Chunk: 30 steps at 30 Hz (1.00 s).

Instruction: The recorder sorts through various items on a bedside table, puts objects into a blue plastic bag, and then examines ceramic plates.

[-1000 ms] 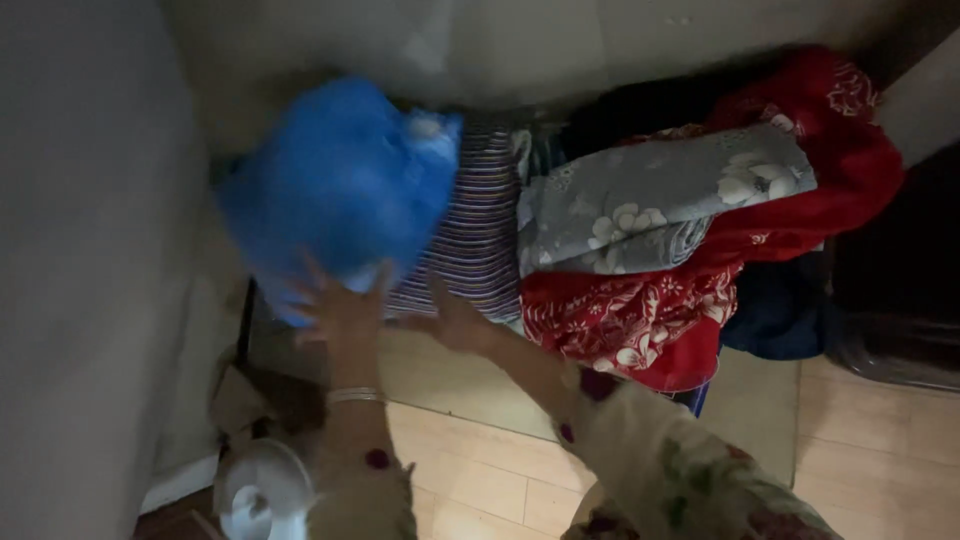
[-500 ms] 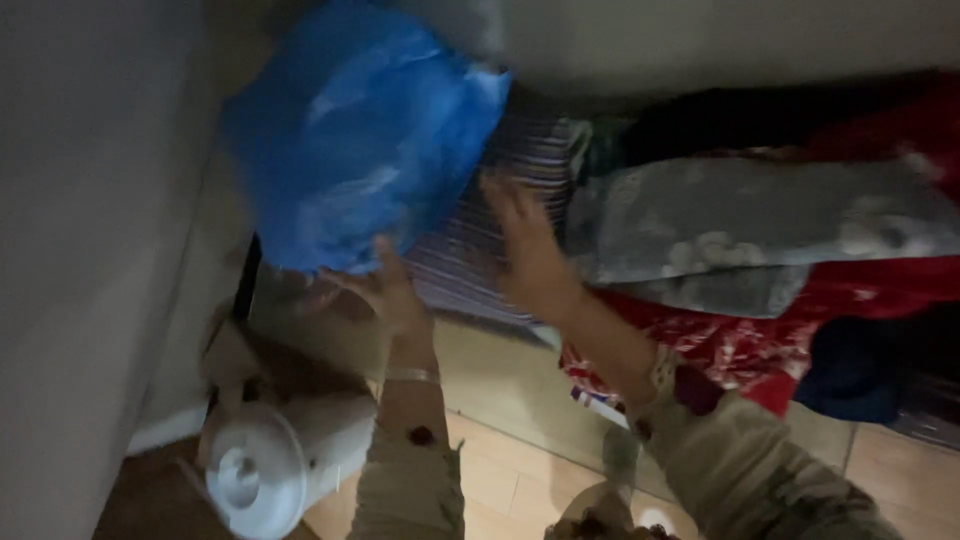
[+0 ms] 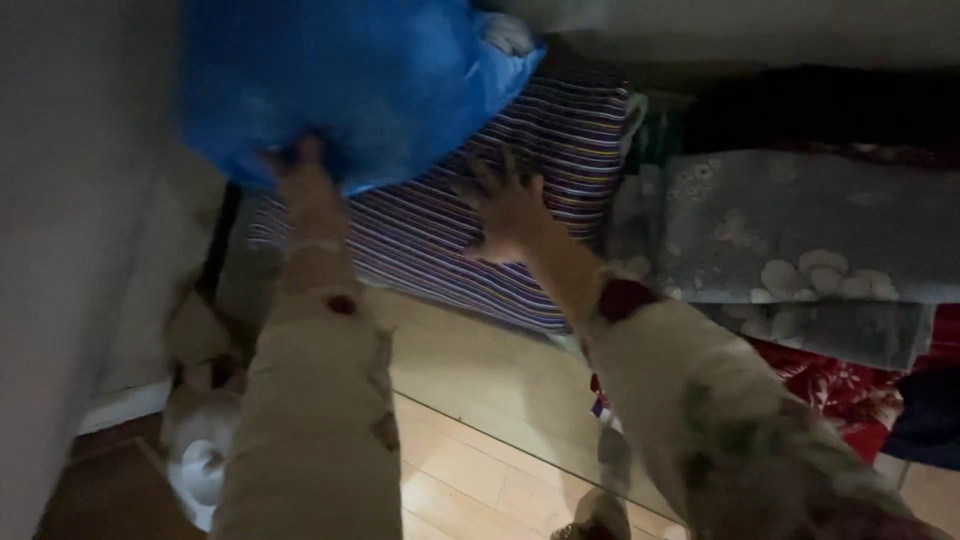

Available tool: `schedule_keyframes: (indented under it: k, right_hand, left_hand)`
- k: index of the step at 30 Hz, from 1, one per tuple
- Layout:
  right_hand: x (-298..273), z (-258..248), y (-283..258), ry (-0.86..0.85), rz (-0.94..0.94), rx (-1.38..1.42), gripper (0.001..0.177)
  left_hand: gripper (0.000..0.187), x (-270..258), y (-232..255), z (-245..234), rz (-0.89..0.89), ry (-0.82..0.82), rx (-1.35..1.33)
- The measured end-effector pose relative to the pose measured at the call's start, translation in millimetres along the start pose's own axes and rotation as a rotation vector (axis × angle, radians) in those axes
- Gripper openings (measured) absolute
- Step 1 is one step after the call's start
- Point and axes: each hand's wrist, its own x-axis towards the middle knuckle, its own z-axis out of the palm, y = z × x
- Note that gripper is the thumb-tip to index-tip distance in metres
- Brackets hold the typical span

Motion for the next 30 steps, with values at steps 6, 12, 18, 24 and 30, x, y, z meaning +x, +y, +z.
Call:
schedule_keyframes:
  k: [6,12,18,24,30]
  right_hand:
    - [8,10,5,-0.029,0.018,-0.046,0.109]
    - [-25,12,1,-0.067,-0.015,-0.077,0.103]
    - [-135,49,11,0.027,0.029,-0.090,0.083]
    - [-303,57,22,0.326,0.103,-0.147,0.076]
    - [-420,82,49,0.467,0.344,-0.006,0.077]
  left_hand:
    - [0.104,-35,-46,1,0.358,-0.071,-0.466]
    - [0.077,-64,-224,111,0.805,-0.181,0.230]
    - [0.059,-245,-143,21,0.928,-0.423,0.445]
    - [0.054,-364,-117,-21,1.190,-0.676,0.319]
    - [0.056,-465,-122,-12,1.364,-0.913,0.417]
